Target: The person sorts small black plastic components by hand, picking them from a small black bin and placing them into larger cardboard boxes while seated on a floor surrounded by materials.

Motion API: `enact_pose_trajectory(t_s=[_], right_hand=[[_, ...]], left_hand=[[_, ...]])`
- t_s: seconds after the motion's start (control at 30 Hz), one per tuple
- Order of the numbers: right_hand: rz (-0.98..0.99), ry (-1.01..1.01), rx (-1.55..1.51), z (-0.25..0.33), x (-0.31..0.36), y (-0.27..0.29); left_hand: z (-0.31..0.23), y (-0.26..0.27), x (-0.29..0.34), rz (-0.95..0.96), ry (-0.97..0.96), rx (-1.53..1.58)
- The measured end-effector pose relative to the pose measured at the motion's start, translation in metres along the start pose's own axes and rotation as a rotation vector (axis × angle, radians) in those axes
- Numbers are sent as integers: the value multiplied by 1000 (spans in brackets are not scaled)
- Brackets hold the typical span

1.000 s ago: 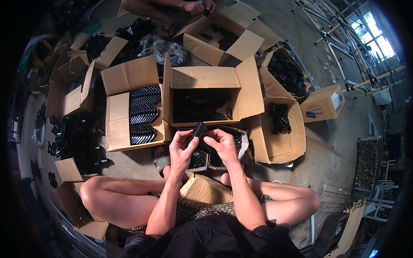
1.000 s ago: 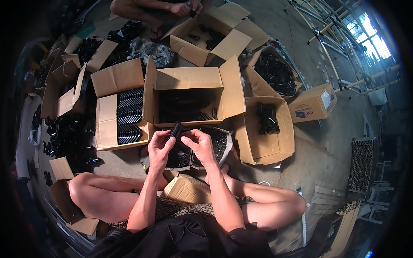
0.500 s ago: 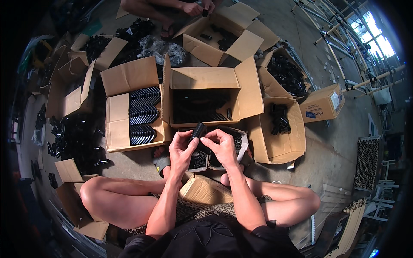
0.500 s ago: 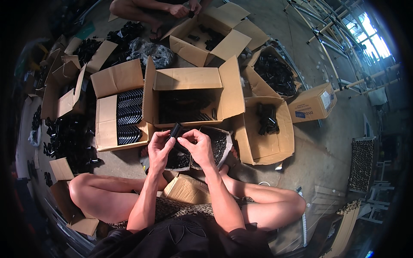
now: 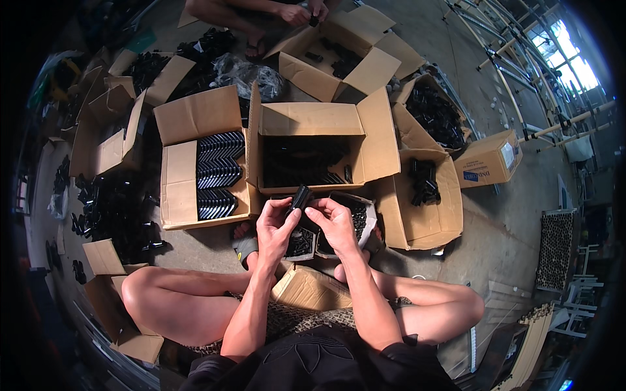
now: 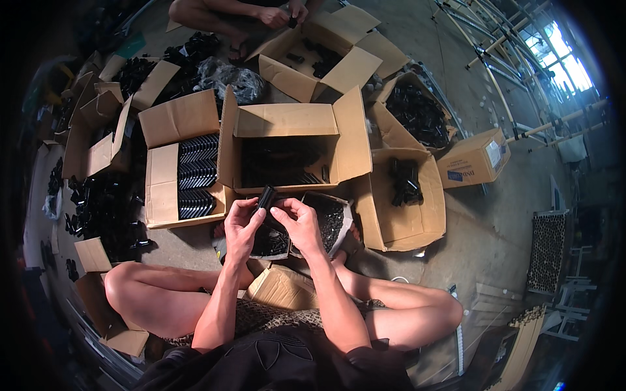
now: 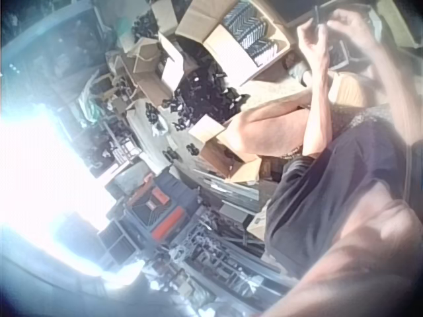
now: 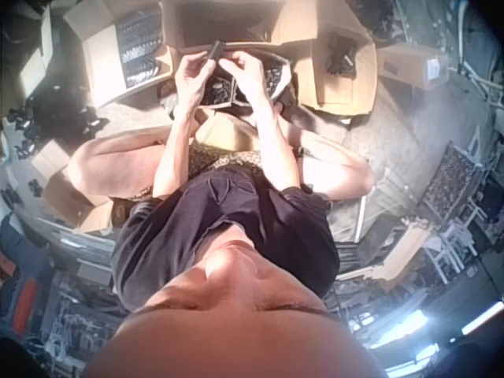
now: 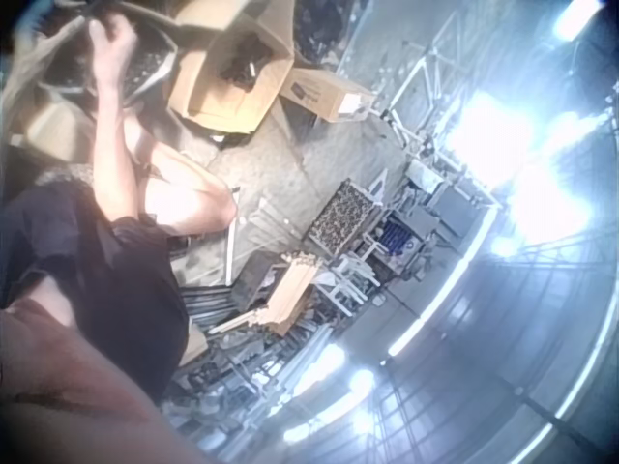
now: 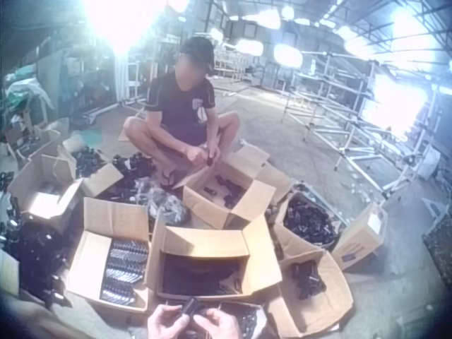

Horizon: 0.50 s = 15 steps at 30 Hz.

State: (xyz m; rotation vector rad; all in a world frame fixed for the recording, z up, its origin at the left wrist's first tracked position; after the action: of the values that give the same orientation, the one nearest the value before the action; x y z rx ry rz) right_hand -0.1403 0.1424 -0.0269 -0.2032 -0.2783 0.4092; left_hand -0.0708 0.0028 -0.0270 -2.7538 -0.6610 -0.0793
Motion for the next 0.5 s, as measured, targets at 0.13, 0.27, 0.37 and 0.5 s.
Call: enact_pose_trajectory(t_s=[0.13, 0.27, 0.37, 0.5], right_hand=[[-55, 49, 148, -5, 0, 0], [-115, 75, 416, 10, 4, -7], [-119, 168, 460, 15, 4, -8], [-51, 169, 368, 12, 4, -6]], left_hand=[[2, 1, -1, -9, 15, 10], [2, 3, 0, -19, 18, 31], [2, 2, 0, -19, 20, 17], [2, 1, 0, -19, 18, 32]])
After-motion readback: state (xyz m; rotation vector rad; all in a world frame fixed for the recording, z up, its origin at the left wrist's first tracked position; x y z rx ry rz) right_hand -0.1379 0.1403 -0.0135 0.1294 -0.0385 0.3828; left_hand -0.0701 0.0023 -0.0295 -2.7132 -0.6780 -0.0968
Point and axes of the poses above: each hand's wrist, its own x-axis away from the middle knuckle, its own y-axis out of the back of the hand, z = x × y, the point moved 8 cm from there along -x, towards the middle knuckle, and after that the axes turned 7 degrees about -x, right-handed, at the moved point
